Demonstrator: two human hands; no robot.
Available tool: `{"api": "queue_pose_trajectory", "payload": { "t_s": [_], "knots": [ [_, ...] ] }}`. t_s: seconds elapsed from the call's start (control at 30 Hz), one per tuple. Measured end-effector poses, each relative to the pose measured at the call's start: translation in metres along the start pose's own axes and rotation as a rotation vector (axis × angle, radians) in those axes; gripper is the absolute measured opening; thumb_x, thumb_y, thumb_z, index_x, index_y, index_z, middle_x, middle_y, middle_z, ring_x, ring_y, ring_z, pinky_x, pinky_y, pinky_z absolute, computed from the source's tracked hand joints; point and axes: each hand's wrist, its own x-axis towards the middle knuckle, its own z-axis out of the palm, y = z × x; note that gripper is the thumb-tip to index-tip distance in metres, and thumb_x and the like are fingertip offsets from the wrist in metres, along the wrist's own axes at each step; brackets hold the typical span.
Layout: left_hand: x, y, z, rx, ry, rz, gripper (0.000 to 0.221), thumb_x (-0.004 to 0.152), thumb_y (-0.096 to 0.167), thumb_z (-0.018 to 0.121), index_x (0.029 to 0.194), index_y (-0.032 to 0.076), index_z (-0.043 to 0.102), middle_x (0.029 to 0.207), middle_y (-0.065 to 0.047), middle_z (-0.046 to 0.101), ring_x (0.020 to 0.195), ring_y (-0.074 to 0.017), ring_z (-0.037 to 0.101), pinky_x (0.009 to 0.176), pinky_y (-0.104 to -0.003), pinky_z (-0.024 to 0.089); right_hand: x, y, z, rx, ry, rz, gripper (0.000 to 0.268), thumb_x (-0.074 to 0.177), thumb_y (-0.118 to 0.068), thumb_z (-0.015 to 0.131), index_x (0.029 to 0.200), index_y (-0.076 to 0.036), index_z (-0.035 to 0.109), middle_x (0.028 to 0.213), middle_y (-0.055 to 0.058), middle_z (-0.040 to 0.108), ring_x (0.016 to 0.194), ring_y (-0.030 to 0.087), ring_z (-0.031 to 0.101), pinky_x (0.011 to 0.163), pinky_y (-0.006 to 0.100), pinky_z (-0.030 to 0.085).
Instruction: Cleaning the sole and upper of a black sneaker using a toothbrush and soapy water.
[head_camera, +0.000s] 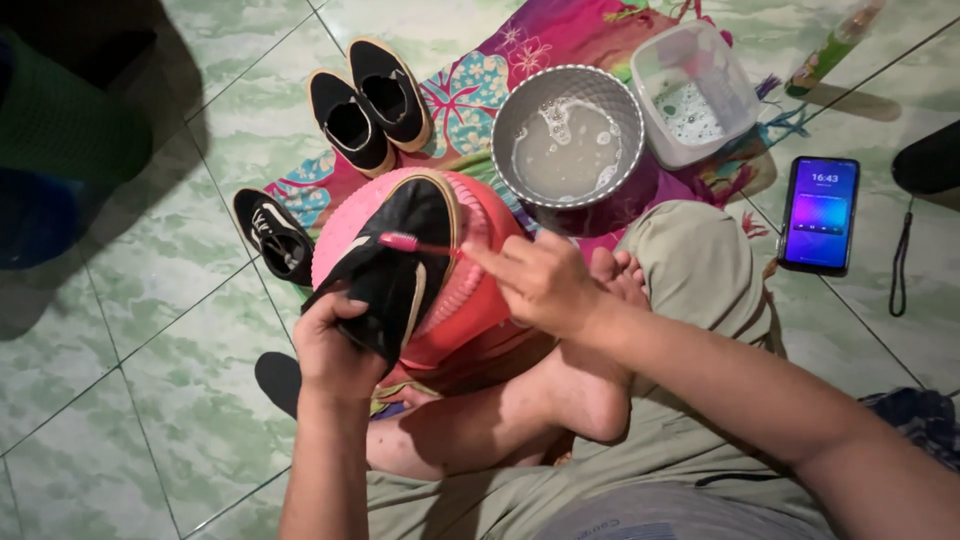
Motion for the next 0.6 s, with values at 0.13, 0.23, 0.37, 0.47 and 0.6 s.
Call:
{"api": "queue_pose_trajectory", "payload": {
  "t_s": [0.13,0.23,0.37,0.47,0.6],
  "knots": [
    [0.006,0.005,0.0,0.051,0.086,-0.027,0.025,0.059,0.002,0.054,0.081,0.005,0.064,0.072,-0.008,0.06,0.077,-0.0316,0.066,0.084,-0.046,0.056,-0.003,0.034,0.01,-0.238,0.026,-0.105,0.039,0.088,-0.009,0.061,0.123,-0.016,0.073,0.072,0.001,0.048,0.054,0.023,0.049,0.054,0.04,0.042],
    [0.014,0.009,-0.003,0.049,0.09,-0.047,0.025,0.06,0.001,0.053,0.082,0.004,0.064,0.073,-0.005,0.058,0.076,-0.031,0.065,0.084,-0.046,0.055,0.004,0.022,0.004,-0.227,0.069,-0.087,0.047,0.093,-0.007,0.056,0.138,-0.015,0.068,0.072,0.001,0.048,0.054,0.021,0.049,0.054,0.036,0.044],
    [0.072,0.02,-0.049,0.147,0.209,-0.068,0.013,0.065,0.009,0.061,0.078,0.006,0.063,0.073,-0.009,0.062,0.075,-0.0309,0.067,0.082,-0.05,0.056,-0.001,0.037,0.004,-0.133,0.04,-0.054,0.036,0.087,-0.006,0.066,0.121,-0.013,0.076,0.071,0.003,0.053,0.055,0.024,0.056,0.056,0.037,0.047],
    [0.045,0.028,0.002,0.504,0.31,-0.006,0.04,0.084,0.028,0.055,0.117,0.005,0.058,0.111,-0.019,0.059,0.109,-0.0365,0.061,0.096,-0.058,0.048,-0.002,0.06,-0.013,-0.161,0.09,0.056,0.031,0.09,-0.001,0.067,0.118,-0.009,0.079,0.071,0.007,0.061,0.058,0.028,0.062,0.056,0.038,0.049],
    [0.051,0.041,-0.012,1.358,0.329,0.315,0.082,0.102,0.065,0.032,0.099,-0.002,0.078,0.113,-0.035,0.068,0.127,-0.05,0.054,0.108,-0.056,0.039,-0.029,0.119,-0.013,-0.277,0.114,0.248,0.025,0.097,-0.012,0.074,0.12,-0.014,0.081,0.084,0.009,0.074,0.076,0.031,0.073,0.067,0.04,0.057]
  ]
}}
